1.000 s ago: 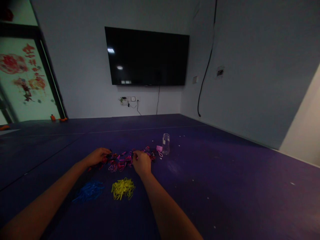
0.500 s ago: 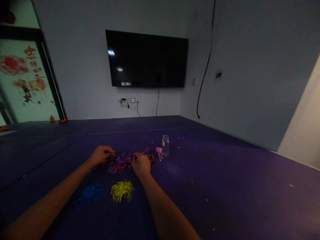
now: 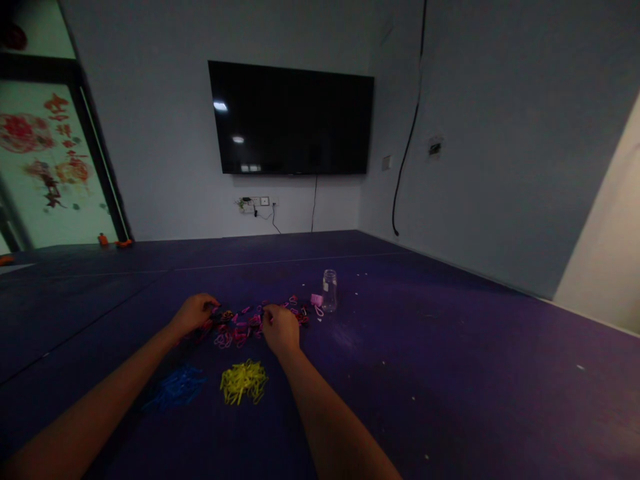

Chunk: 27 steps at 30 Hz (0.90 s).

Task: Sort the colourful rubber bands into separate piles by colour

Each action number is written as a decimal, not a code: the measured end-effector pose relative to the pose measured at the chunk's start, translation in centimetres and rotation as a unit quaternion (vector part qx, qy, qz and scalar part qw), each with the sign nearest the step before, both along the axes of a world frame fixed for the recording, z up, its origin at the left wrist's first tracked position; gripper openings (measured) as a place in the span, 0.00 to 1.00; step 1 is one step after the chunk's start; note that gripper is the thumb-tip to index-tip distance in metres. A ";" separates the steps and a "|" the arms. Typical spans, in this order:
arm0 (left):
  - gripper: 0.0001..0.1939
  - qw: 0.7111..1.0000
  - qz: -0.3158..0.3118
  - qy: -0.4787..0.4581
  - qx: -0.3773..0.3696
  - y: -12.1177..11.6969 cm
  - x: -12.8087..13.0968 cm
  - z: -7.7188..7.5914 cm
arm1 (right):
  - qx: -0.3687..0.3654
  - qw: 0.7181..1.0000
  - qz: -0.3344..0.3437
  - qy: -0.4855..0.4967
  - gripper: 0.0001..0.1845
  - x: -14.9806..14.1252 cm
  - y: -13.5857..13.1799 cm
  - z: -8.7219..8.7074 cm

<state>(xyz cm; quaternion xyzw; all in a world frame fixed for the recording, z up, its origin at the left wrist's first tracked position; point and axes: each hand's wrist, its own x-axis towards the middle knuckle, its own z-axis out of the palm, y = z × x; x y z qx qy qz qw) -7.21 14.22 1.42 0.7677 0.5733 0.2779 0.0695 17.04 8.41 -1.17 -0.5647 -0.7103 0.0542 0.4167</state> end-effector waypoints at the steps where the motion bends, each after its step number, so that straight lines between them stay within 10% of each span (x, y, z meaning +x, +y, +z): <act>1: 0.11 1.000 -0.004 0.010 0.004 -0.1 0.0 0.1 | -0.001 1.000 0.000 0.000 0.14 0.0 0.0 0.0; 27: 0.17 0.992 -0.121 0.033 -0.021 0.1 0.8 -0.9 | 0.004 1.000 0.005 -0.008 0.15 0.0 0.1 0.0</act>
